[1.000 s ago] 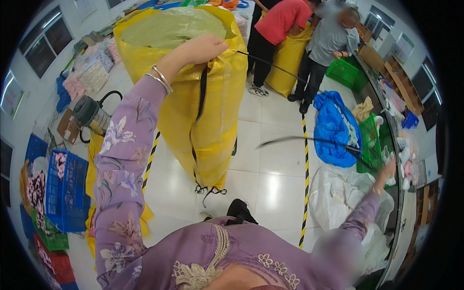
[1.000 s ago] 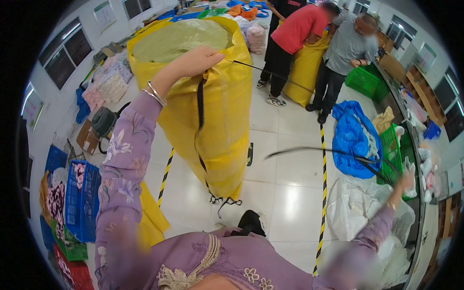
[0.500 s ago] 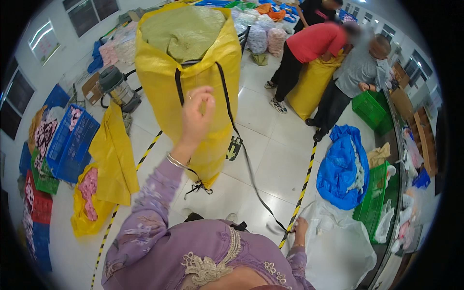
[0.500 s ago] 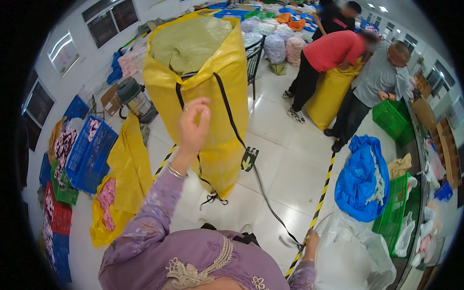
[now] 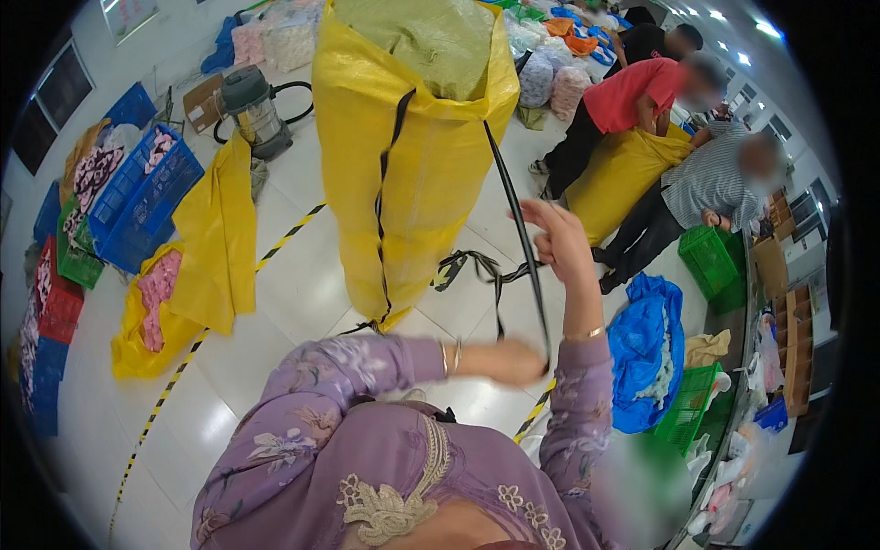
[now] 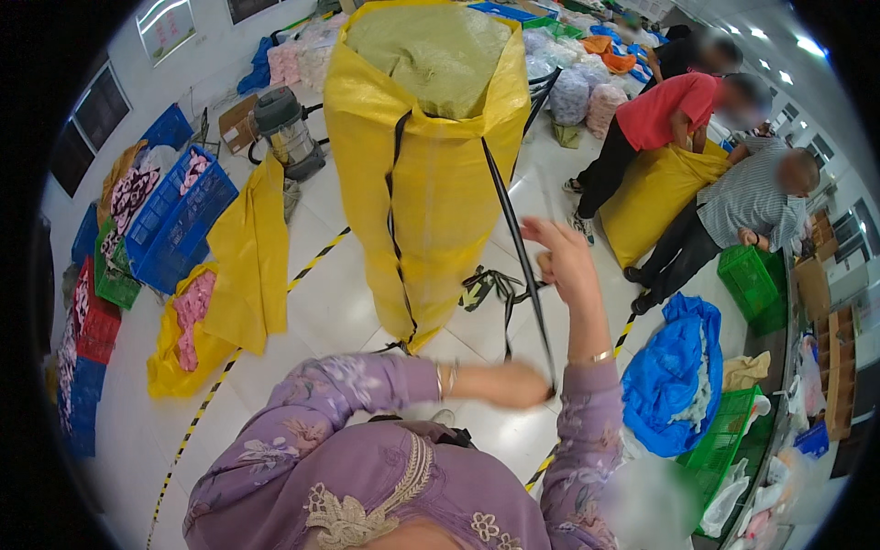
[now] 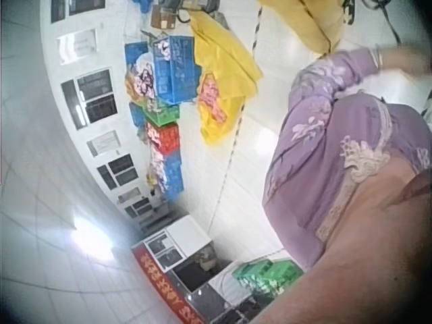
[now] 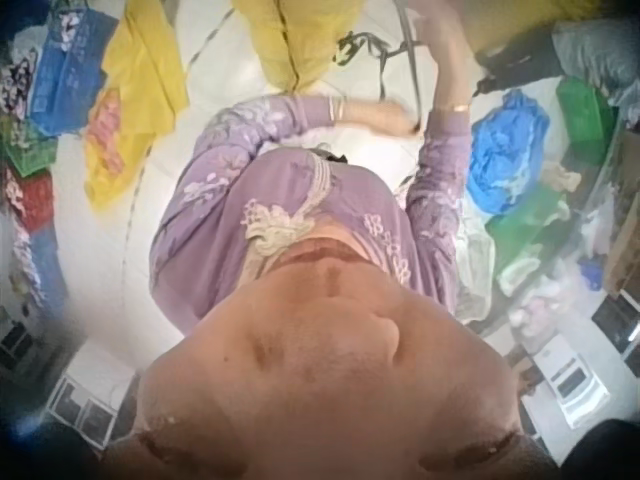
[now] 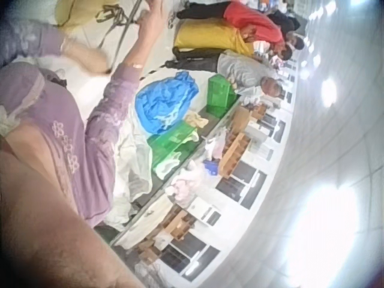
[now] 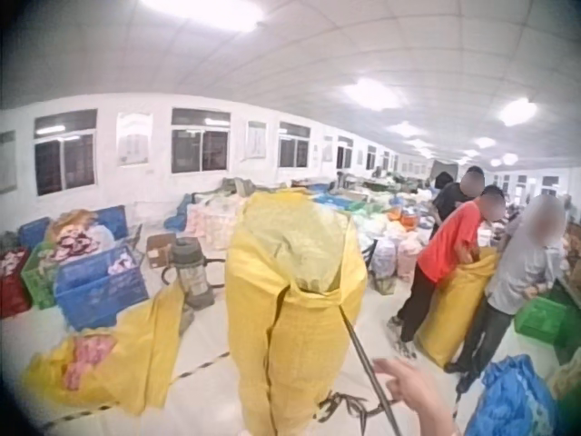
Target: The person threads a black drawstring through the hem of a large yellow sack, pulls it tight to close the opening, and ties the ends into a knot. The person uses scissors to trim the excess string.
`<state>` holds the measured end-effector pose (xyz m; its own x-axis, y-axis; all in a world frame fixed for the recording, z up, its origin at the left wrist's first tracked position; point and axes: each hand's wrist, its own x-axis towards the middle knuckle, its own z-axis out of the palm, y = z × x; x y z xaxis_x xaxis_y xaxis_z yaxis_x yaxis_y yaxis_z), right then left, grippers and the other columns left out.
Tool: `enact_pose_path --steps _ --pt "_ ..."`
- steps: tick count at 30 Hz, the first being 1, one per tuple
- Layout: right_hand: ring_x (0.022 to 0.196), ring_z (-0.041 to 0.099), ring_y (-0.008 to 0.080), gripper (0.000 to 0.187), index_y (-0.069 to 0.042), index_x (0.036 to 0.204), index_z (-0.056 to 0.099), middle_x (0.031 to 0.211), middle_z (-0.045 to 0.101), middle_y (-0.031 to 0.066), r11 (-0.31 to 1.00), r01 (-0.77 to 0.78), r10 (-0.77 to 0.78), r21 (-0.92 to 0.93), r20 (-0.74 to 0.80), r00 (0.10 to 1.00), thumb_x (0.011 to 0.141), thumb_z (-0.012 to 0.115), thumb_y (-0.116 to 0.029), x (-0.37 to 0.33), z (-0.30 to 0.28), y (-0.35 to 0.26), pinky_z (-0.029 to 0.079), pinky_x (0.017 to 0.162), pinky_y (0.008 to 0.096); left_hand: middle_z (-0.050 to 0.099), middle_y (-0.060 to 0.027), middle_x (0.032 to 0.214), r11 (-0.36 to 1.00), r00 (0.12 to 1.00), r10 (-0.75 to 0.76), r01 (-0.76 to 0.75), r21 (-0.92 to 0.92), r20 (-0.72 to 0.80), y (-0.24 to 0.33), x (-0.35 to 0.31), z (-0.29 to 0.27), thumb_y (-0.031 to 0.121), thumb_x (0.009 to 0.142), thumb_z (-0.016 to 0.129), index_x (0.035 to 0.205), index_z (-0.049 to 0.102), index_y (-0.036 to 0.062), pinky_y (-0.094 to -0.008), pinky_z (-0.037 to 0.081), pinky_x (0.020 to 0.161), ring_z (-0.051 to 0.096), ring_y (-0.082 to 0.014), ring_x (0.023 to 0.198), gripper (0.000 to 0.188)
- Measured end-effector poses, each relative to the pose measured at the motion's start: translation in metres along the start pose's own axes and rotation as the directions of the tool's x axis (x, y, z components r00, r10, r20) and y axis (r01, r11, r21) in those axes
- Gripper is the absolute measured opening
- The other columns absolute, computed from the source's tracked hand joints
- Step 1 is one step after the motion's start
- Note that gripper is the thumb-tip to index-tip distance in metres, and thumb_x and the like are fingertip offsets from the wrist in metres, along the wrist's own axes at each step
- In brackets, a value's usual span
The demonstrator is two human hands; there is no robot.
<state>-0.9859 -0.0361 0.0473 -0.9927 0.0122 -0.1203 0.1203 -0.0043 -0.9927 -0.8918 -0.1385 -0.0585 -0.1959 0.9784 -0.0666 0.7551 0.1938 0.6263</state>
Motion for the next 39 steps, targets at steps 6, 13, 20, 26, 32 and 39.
enact_pose_path --steps 6,13,20,26,32,39 --pt "0.041 0.034 0.0062 0.031 -0.001 0.086 0.057 0.056 0.047 -0.0022 0.997 0.076 -0.076 0.009 0.026 0.997 0.095 0.049 -0.030 -0.014 0.020 0.002 0.028 0.038 0.0218 0.066 -0.0172 0.086 0.984 0.856 0.090 0.004 -0.180 0.509 -0.033 -0.035 0.147 0.024 0.085 0.056 0.090 0.067 -0.0003 -0.0389 0.049 0.069 0.063 -0.0294 0.075 0.027" --pt "0.053 0.047 0.0149 0.037 -0.005 0.070 0.057 0.070 0.052 0.0027 0.870 -0.313 0.309 0.381 0.074 0.948 0.087 0.060 -0.038 -0.212 -0.068 0.273 0.041 0.052 0.0274 0.061 -0.0085 0.114 0.561 0.854 -0.236 -0.269 -0.783 -0.463 -0.125 -0.040 -0.073 0.022 0.092 0.047 0.119 0.053 0.0041 -0.0307 0.043 0.091 0.058 -0.0196 0.107 0.033" --pt "0.090 0.065 0.0326 0.024 -0.009 0.097 0.066 0.097 0.068 0.0155 0.166 -0.160 0.598 -0.973 -0.030 0.801 0.079 0.062 -0.024 -0.458 -0.156 0.475 0.051 0.075 0.0424 0.054 -0.0087 0.077 0.663 0.527 -0.285 -0.495 -0.562 -0.801 -0.135 -0.023 -0.134 0.019 0.092 0.046 0.092 0.052 0.0038 -0.0388 0.043 0.062 0.051 -0.0231 0.066 0.017" --pt "0.066 0.062 0.0258 0.037 -0.004 0.116 0.060 0.091 0.065 0.0163 0.661 -0.572 0.395 -0.486 -0.422 0.816 0.078 0.057 -0.007 -0.255 -0.148 0.332 0.049 0.058 0.0317 0.058 -0.0230 0.070 0.882 0.916 -0.121 -0.077 -0.465 -0.382 -0.040 -0.023 0.054 0.033 0.096 0.040 0.081 0.052 0.0007 -0.0488 0.043 0.063 0.055 -0.0419 0.066 0.037" --pt "0.041 0.029 0.0036 0.037 0.002 0.110 0.059 0.099 0.067 0.0092 0.973 -0.194 0.188 0.123 0.056 0.981 0.096 0.044 -0.029 -0.059 0.028 0.074 0.024 0.038 0.0199 0.066 -0.0204 0.090 0.983 0.950 0.099 -0.048 -0.175 0.295 -0.037 -0.053 0.168 0.029 0.091 0.043 0.088 0.066 0.0007 -0.0460 0.050 0.076 0.063 -0.0387 0.086 0.036" --pt "0.044 0.032 0.0042 0.030 -0.003 0.088 0.057 0.058 0.040 -0.0045 0.998 0.039 -0.047 -0.048 -0.181 0.982 0.098 0.046 -0.028 -0.075 0.070 0.080 0.025 0.040 0.0212 0.065 -0.0180 0.075 0.972 0.955 -0.089 0.146 -0.186 0.284 -0.139 -0.078 0.139 0.018 0.080 0.051 0.088 0.067 -0.0018 -0.0452 0.046 0.063 0.061 -0.0296 0.067 0.026"
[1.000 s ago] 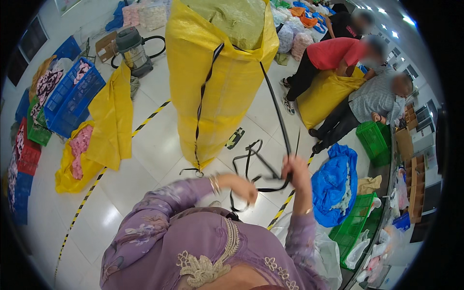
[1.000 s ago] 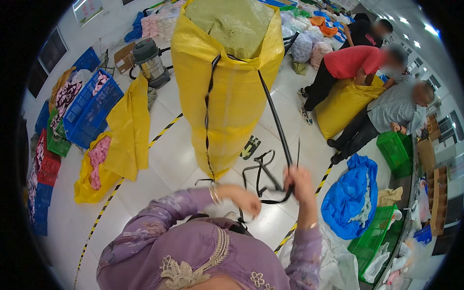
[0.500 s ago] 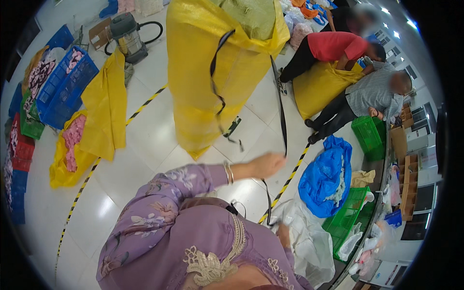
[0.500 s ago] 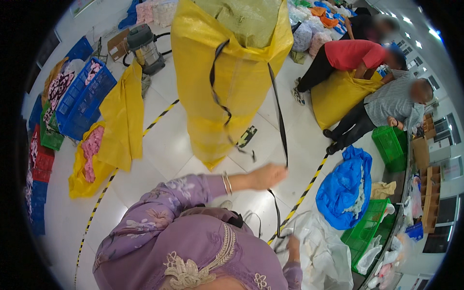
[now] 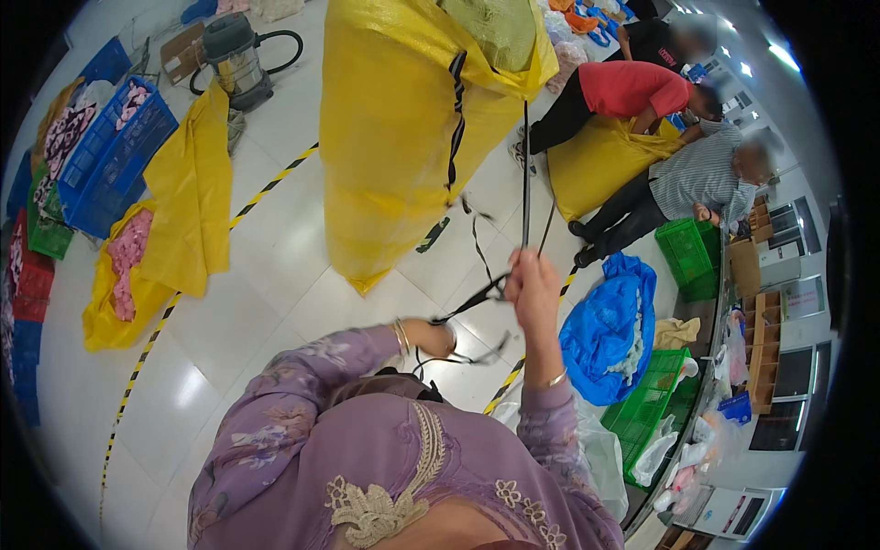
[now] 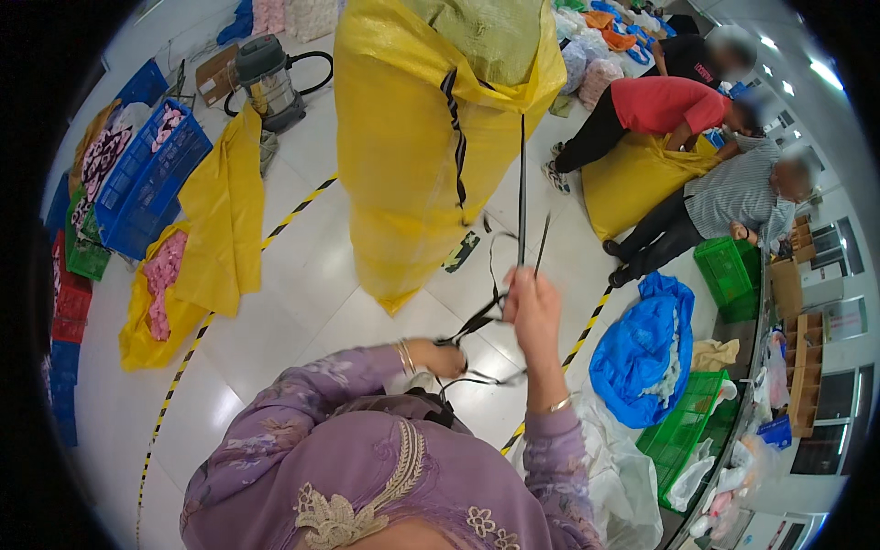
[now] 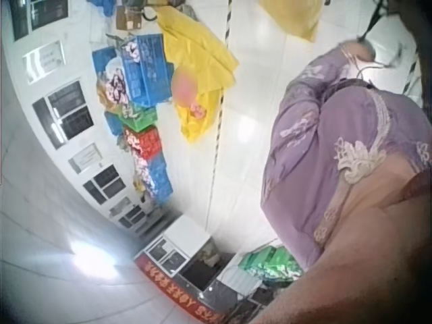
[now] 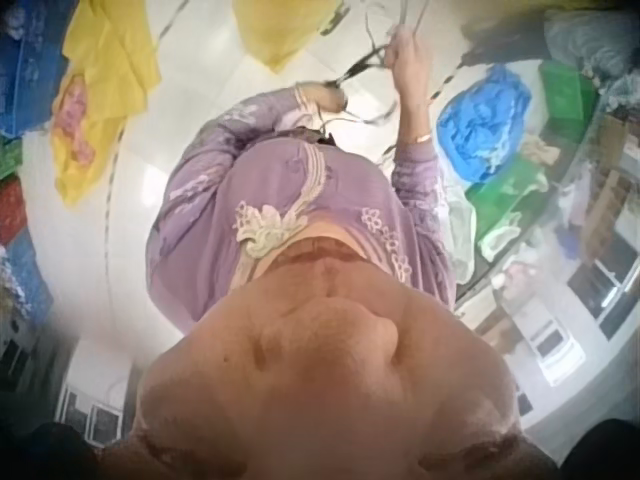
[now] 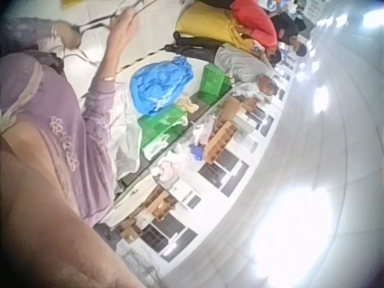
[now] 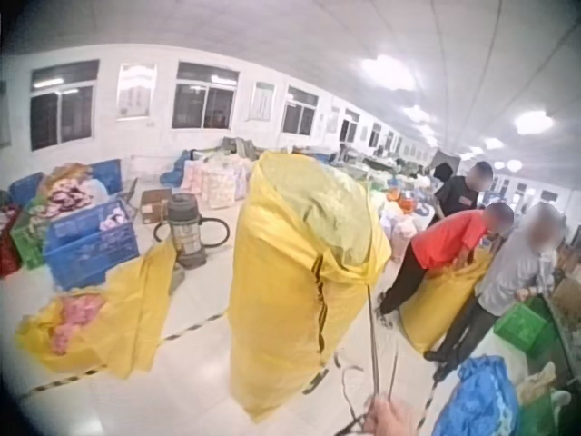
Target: The person threads a black drawstring through the hem of a large yellow sack, pulls it tight to close the opening, and ties the ends into a knot. The person uses scissors to trim the excess string.
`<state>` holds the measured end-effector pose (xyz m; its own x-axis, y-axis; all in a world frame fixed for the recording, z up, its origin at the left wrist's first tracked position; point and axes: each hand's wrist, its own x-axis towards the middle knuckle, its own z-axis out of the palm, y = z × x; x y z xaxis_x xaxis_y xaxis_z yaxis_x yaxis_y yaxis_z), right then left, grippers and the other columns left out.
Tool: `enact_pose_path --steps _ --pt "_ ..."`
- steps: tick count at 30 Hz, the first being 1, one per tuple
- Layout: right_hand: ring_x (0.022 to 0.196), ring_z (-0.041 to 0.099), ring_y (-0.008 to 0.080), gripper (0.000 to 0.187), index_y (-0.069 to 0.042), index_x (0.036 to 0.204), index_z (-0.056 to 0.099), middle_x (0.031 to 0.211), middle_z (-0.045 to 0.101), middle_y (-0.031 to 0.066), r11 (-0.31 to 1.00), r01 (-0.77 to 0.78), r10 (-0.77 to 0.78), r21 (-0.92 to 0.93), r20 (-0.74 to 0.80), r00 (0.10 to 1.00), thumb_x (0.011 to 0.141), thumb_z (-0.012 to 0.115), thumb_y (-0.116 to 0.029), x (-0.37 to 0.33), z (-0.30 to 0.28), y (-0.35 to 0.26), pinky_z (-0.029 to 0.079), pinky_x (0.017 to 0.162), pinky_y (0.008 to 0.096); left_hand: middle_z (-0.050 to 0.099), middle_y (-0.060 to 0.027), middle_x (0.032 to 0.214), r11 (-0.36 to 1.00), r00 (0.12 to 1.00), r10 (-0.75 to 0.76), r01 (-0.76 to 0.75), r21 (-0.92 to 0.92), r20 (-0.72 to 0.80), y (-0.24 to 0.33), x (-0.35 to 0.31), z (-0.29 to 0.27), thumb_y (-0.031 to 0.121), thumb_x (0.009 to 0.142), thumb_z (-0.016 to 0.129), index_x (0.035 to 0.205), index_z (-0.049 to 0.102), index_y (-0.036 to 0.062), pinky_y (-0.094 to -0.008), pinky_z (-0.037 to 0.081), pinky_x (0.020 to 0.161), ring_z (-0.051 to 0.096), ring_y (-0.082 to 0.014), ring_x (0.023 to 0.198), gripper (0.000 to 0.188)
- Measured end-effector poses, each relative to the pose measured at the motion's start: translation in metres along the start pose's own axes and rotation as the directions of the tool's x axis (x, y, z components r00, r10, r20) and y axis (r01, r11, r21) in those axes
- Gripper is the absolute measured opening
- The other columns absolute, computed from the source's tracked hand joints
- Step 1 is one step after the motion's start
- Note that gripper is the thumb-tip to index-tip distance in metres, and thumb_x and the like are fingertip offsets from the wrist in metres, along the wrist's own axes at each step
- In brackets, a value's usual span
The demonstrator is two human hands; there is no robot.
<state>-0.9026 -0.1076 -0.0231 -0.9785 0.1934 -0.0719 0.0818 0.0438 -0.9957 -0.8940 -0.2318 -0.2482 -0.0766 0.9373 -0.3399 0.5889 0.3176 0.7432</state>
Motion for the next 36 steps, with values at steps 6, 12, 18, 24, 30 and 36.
enact_pose_path --steps 6,12,18,24,30,36 --pt "0.050 0.037 0.0042 0.031 -0.003 0.083 0.059 0.059 0.046 -0.0040 0.971 -0.234 0.240 -0.054 0.181 0.954 0.097 0.049 -0.029 -0.114 -0.019 0.107 0.029 0.046 0.0220 0.066 -0.0098 0.099 0.829 0.897 0.018 -0.260 -0.495 -0.441 0.017 -0.072 -0.190 0.010 0.091 0.046 0.105 0.061 -0.0031 -0.0321 0.049 0.084 0.062 -0.0191 0.089 0.024" --pt "0.068 0.048 0.0061 0.025 -0.001 0.089 0.060 0.072 0.054 -0.0009 0.828 -0.548 0.560 -0.117 0.143 0.816 0.096 0.052 -0.024 -0.222 -0.058 0.237 0.041 0.060 0.0231 0.060 -0.0106 0.113 0.336 0.736 -0.070 -0.618 -0.711 -0.673 0.075 -0.080 -0.240 0.017 0.097 0.044 0.122 0.051 0.0007 -0.0301 0.046 0.089 0.060 -0.0182 0.100 0.031" --pt "0.070 0.051 0.0064 0.026 0.000 0.093 0.061 0.074 0.057 -0.0008 0.795 -0.584 0.594 -0.164 0.018 0.804 0.096 0.053 -0.025 -0.259 -0.083 0.263 0.043 0.062 0.0241 0.060 -0.0026 0.087 0.162 0.502 -0.248 -0.822 -0.546 -0.829 0.087 -0.076 -0.282 0.021 0.097 0.045 0.110 0.054 0.0026 -0.0266 0.048 0.067 0.056 -0.0106 0.072 0.024" --pt "0.074 0.054 0.0141 0.022 -0.001 0.098 0.063 0.084 0.059 0.0055 0.905 -0.195 0.193 -0.379 -0.045 0.980 0.095 0.050 -0.018 -0.245 -0.115 0.288 0.045 0.071 0.0256 0.044 0.0016 0.060 0.745 0.320 -0.231 -0.549 -0.379 -0.919 0.069 -0.089 -0.277 0.020 0.096 0.044 0.089 0.057 0.0011 -0.0277 0.034 0.048 0.037 -0.0075 0.050 0.024" --pt "0.056 0.041 0.0090 0.026 -0.002 0.107 0.064 0.066 0.044 -0.0008 0.921 -0.178 -0.008 -0.347 -0.473 0.881 0.093 0.043 -0.011 -0.099 -0.091 0.158 0.036 0.052 0.0257 0.041 -0.0034 0.056 0.882 0.351 -0.154 -0.372 -0.289 -0.923 0.091 -0.131 -0.216 0.018 0.096 0.045 0.086 0.055 -0.0013 -0.0287 0.034 0.051 0.037 -0.0094 0.053 0.025" --pt "0.048 0.035 0.0014 0.025 -0.002 0.112 0.061 0.062 0.041 -0.0075 0.971 0.111 -0.044 0.214 -0.298 0.954 0.094 0.050 -0.016 0.056 0.030 0.044 0.028 0.042 0.0191 0.044 0.0014 0.066 0.920 0.388 -0.123 -0.301 -0.252 -0.913 0.111 -0.169 -0.216 0.019 0.096 0.044 0.086 0.055 0.0005 -0.0246 0.037 0.057 0.039 -0.0069 0.062 0.024"
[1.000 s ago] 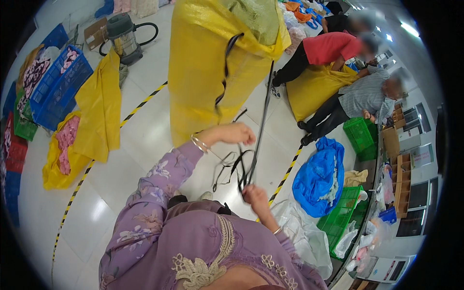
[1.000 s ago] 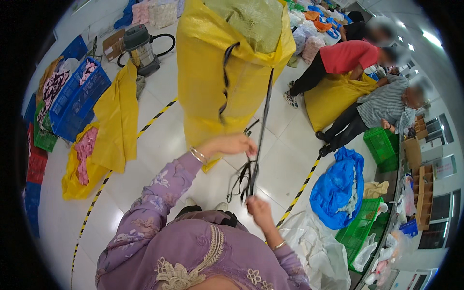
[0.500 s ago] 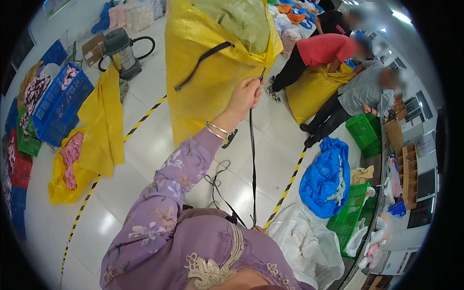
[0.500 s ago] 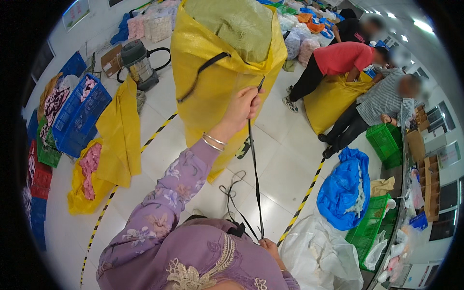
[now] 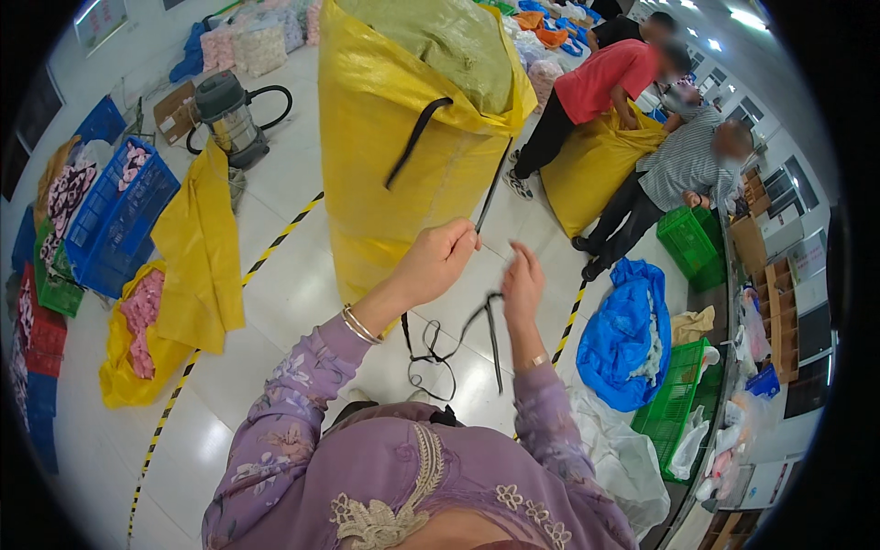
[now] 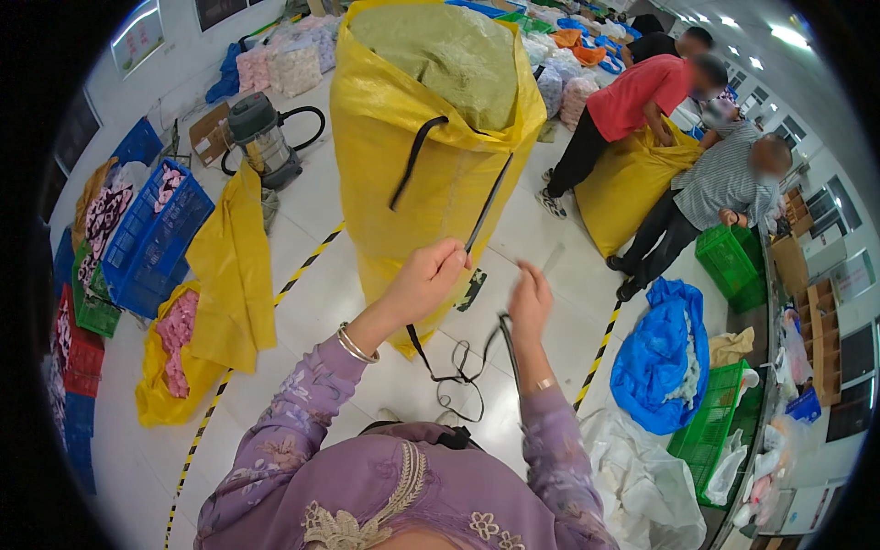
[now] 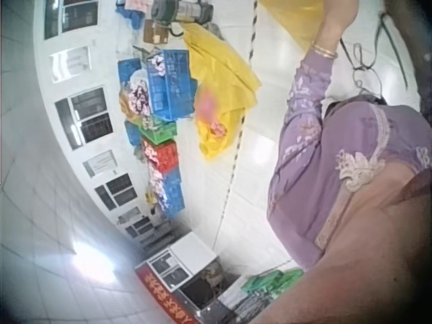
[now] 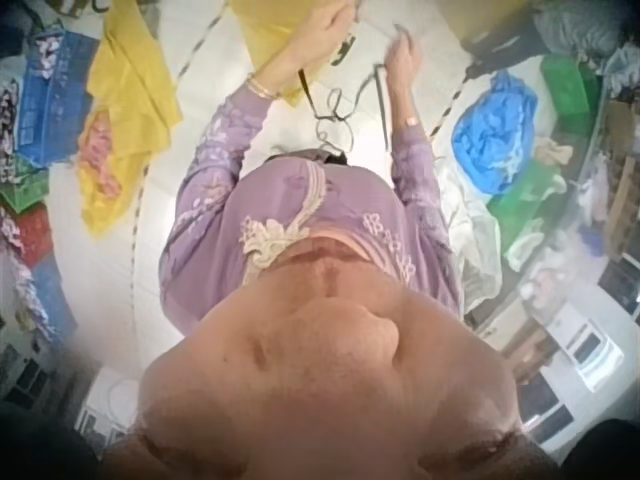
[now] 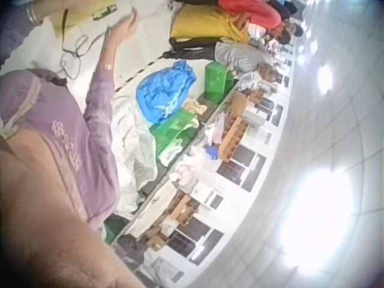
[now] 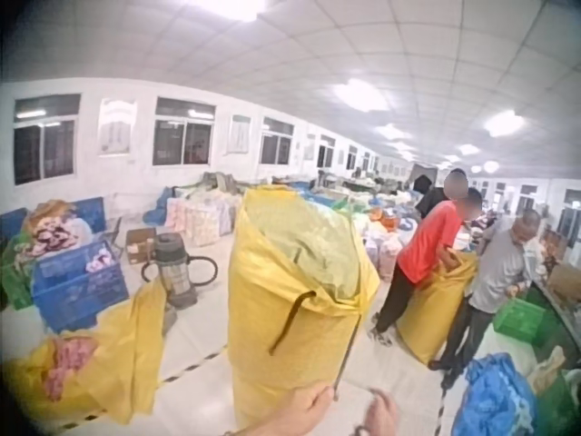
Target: The person threads a black drawstring through the hem of a large yellow sack, pulls it tight to close the opening, and ties the ends into a knot. The person uses scissors to trim the excess string.
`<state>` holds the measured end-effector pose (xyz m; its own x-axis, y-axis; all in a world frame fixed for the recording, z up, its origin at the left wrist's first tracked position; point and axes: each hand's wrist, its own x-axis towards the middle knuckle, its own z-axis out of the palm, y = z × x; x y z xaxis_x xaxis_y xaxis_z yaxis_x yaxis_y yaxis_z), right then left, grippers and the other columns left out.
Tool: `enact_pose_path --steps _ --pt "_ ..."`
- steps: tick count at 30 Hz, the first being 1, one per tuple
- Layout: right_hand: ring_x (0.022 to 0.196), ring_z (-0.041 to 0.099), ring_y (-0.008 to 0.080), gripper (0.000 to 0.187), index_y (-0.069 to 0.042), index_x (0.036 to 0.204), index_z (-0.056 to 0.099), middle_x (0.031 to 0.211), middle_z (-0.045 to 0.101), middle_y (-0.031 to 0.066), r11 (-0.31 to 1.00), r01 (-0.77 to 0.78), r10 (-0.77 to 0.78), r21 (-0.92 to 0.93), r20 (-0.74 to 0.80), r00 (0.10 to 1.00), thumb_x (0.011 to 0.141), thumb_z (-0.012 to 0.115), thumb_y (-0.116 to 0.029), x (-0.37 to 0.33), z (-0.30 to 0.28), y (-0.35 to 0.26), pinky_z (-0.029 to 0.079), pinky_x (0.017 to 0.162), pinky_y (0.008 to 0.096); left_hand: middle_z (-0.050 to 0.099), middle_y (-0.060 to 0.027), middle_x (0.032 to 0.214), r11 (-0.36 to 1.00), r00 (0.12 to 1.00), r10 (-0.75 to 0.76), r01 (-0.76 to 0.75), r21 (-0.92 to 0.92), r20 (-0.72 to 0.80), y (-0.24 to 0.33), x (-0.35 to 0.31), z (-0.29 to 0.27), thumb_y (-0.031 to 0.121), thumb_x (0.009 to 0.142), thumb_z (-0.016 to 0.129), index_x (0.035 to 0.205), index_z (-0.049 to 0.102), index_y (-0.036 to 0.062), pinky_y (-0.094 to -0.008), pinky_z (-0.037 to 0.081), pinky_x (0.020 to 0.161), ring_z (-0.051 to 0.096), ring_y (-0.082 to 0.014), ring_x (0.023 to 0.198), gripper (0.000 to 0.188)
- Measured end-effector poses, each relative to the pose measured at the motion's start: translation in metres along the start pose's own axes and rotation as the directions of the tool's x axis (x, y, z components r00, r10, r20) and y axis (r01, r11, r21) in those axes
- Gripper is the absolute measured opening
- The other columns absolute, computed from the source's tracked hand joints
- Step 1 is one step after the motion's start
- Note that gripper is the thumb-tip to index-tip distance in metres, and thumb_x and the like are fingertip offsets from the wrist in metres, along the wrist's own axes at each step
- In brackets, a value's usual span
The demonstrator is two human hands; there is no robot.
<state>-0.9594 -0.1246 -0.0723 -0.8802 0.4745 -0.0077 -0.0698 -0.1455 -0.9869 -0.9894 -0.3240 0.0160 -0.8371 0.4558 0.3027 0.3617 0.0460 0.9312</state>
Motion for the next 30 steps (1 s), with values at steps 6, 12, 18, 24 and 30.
enact_pose_path --steps 6,12,18,24,30 --pt "0.049 0.034 0.0037 0.032 -0.004 0.114 0.055 0.091 0.062 0.0006 0.959 -0.113 0.062 0.261 0.196 0.979 0.091 0.056 -0.026 0.019 0.158 -0.039 0.029 0.044 0.0199 0.048 -0.0017 0.068 0.998 0.998 0.042 -0.039 -0.052 0.051 0.011 -0.015 -0.012 0.017 0.096 0.044 0.093 0.057 -0.0003 -0.0258 0.039 0.060 0.043 -0.0082 0.065 0.022" --pt "0.047 0.027 0.0056 0.029 -0.011 0.097 0.050 0.104 0.062 0.0061 0.819 -0.201 0.018 0.538 0.326 0.945 0.088 0.063 -0.035 0.026 0.214 -0.052 0.025 0.045 0.0218 0.052 -0.0023 0.072 0.999 0.997 0.042 -0.044 0.032 0.064 0.024 -0.007 -0.025 0.014 0.094 0.046 0.106 0.059 -0.0036 -0.0258 0.043 0.064 0.048 -0.0093 0.070 0.025" --pt "0.050 0.032 0.0041 0.019 -0.012 0.085 0.052 0.066 0.041 -0.0042 0.788 -0.266 -0.014 0.555 0.449 0.893 0.087 0.065 -0.025 0.036 0.202 -0.035 0.026 0.045 0.0205 0.062 -0.0045 0.083 0.998 0.997 0.056 -0.057 0.034 0.056 0.019 0.007 -0.044 0.011 0.092 0.048 0.102 0.061 -0.0048 -0.0260 0.046 0.072 0.055 -0.0099 0.078 0.023" --pt "0.049 0.033 0.0042 0.024 -0.012 0.084 0.054 0.060 0.035 -0.0070 0.890 0.049 -0.134 0.454 0.156 0.979 0.084 0.067 -0.032 0.045 0.199 -0.022 0.027 0.045 0.0204 0.065 -0.0037 0.084 0.998 0.992 0.044 -0.048 0.027 0.122 0.034 0.018 -0.053 0.015 0.092 0.054 0.098 0.063 -0.0048 -0.0249 0.047 0.073 0.056 -0.0082 0.078 0.022" --pt "0.041 0.033 0.0069 0.027 -0.014 0.077 0.048 0.059 0.037 -0.0063 0.800 -0.150 0.012 0.580 0.235 0.972 0.082 0.072 -0.026 0.043 0.240 -0.063 0.027 0.038 0.0251 0.065 -0.0024 0.083 0.997 0.980 0.061 -0.068 0.035 0.189 0.026 0.023 -0.046 0.014 0.091 0.055 0.099 0.063 -0.0052 -0.0230 0.046 0.070 0.054 -0.0066 0.075 0.022"
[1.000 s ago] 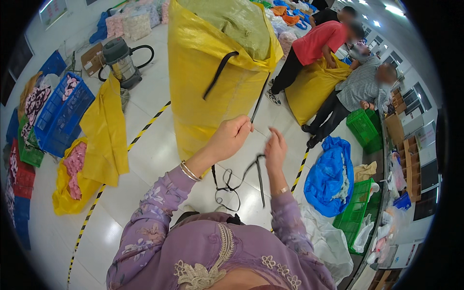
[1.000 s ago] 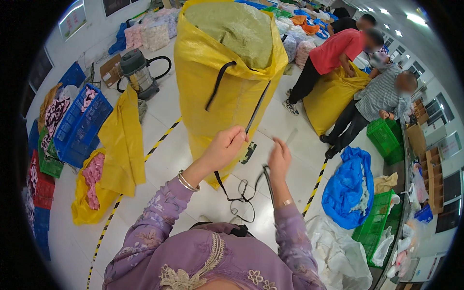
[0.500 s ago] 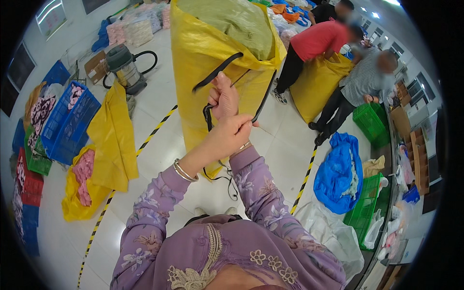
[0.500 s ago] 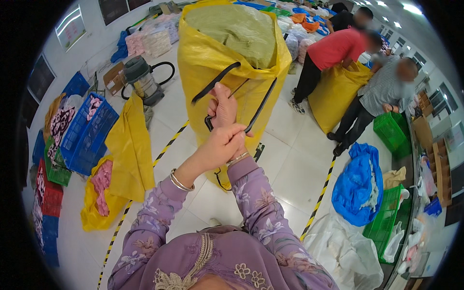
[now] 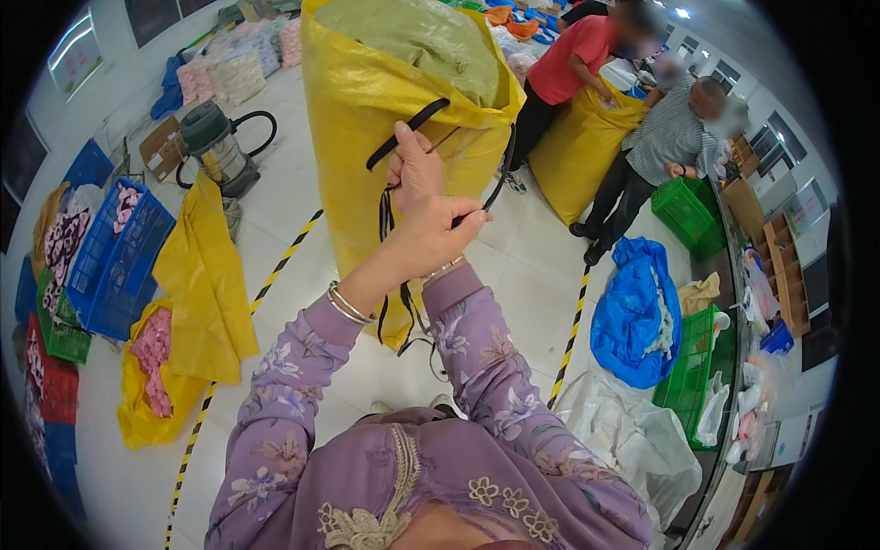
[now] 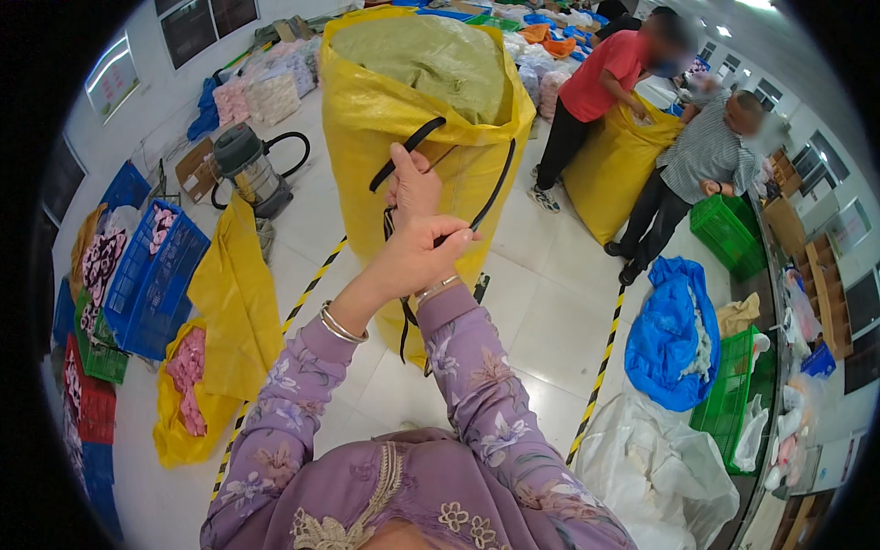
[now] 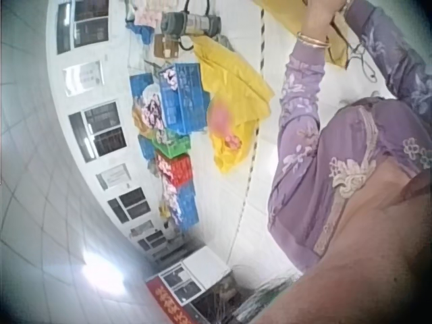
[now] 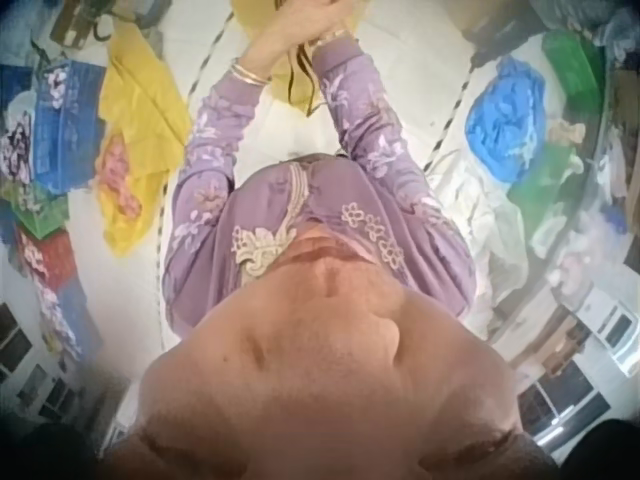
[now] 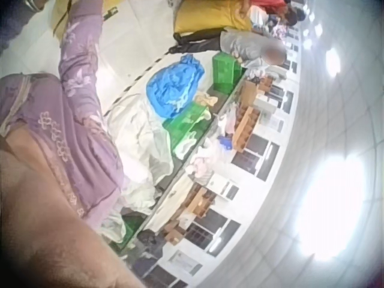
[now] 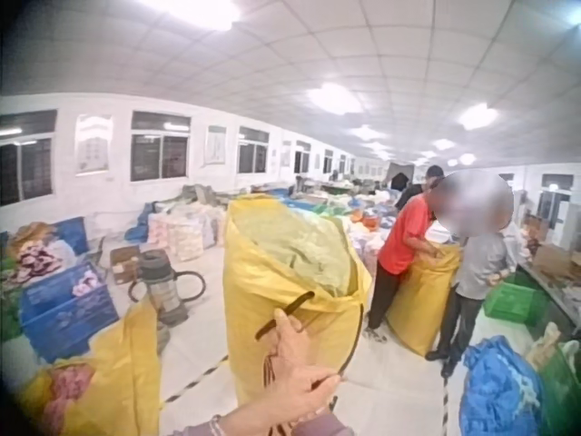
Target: The person threads a black drawstring through the hem of a large yellow sack, pulls it tight to close the opening, and ties the ends into a knot. The person uses scissors to trim the excess string.
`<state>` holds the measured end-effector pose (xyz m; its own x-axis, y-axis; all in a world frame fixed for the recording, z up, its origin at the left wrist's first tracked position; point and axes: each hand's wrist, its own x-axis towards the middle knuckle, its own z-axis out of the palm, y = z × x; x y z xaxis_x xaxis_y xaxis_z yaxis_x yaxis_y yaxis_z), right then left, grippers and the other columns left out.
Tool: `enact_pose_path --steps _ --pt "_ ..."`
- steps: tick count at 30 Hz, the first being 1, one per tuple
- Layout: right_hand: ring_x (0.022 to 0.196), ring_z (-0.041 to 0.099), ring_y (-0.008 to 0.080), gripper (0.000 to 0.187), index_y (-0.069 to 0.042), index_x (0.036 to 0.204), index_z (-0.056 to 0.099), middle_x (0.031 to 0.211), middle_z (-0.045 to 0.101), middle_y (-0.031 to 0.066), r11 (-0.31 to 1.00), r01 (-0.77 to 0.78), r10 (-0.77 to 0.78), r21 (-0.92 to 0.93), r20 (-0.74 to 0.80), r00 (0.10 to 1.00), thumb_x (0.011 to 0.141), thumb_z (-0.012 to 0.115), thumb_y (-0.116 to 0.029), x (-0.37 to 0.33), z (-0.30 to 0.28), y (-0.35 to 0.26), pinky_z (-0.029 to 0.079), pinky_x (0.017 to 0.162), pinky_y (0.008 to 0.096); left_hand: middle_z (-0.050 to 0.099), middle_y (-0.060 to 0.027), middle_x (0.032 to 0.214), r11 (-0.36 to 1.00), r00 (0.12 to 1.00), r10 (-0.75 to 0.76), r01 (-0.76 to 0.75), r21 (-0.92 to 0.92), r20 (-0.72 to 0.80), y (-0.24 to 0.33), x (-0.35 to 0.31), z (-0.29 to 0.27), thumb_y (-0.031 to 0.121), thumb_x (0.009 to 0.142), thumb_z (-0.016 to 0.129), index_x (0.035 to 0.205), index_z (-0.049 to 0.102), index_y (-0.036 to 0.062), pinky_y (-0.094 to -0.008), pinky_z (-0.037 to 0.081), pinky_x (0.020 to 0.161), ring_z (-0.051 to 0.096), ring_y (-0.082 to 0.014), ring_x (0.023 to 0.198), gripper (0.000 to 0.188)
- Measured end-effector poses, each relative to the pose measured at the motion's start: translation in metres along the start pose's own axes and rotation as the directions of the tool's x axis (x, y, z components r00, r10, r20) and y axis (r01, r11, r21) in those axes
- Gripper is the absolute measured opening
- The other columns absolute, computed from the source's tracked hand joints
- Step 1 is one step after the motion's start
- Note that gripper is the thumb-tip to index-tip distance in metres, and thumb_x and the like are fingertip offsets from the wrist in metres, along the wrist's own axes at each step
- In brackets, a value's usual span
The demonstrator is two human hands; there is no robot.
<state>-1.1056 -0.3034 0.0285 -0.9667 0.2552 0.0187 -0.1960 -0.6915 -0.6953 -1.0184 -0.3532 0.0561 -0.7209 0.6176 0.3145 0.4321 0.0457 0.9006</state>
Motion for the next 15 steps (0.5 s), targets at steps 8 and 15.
enact_pose_path --steps 8,15 --pt "0.043 0.029 0.0051 0.016 -0.011 0.079 0.051 0.055 0.032 -0.0069 0.988 -0.130 0.124 0.078 0.085 0.989 0.091 0.058 -0.019 -0.049 -0.094 -0.019 0.022 0.040 0.0222 0.062 -0.0003 0.079 0.998 0.982 0.065 -0.061 0.024 -0.177 -0.011 0.013 -0.038 0.008 0.092 0.053 0.114 0.059 -0.0038 -0.0215 0.044 0.064 0.053 -0.0043 0.072 0.026" --pt "0.045 0.035 0.0017 0.020 -0.004 0.078 0.062 0.056 0.044 -0.0079 0.819 0.145 -0.107 -0.555 0.101 0.989 0.091 0.061 -0.020 -0.087 -0.095 -0.096 0.025 0.041 0.0194 0.051 -0.0098 0.083 0.815 0.918 0.388 -0.301 0.496 -0.079 -0.010 0.025 -0.004 0.005 0.082 0.060 0.111 0.062 0.0046 -0.0326 0.044 0.064 0.052 -0.0240 0.071 0.029"
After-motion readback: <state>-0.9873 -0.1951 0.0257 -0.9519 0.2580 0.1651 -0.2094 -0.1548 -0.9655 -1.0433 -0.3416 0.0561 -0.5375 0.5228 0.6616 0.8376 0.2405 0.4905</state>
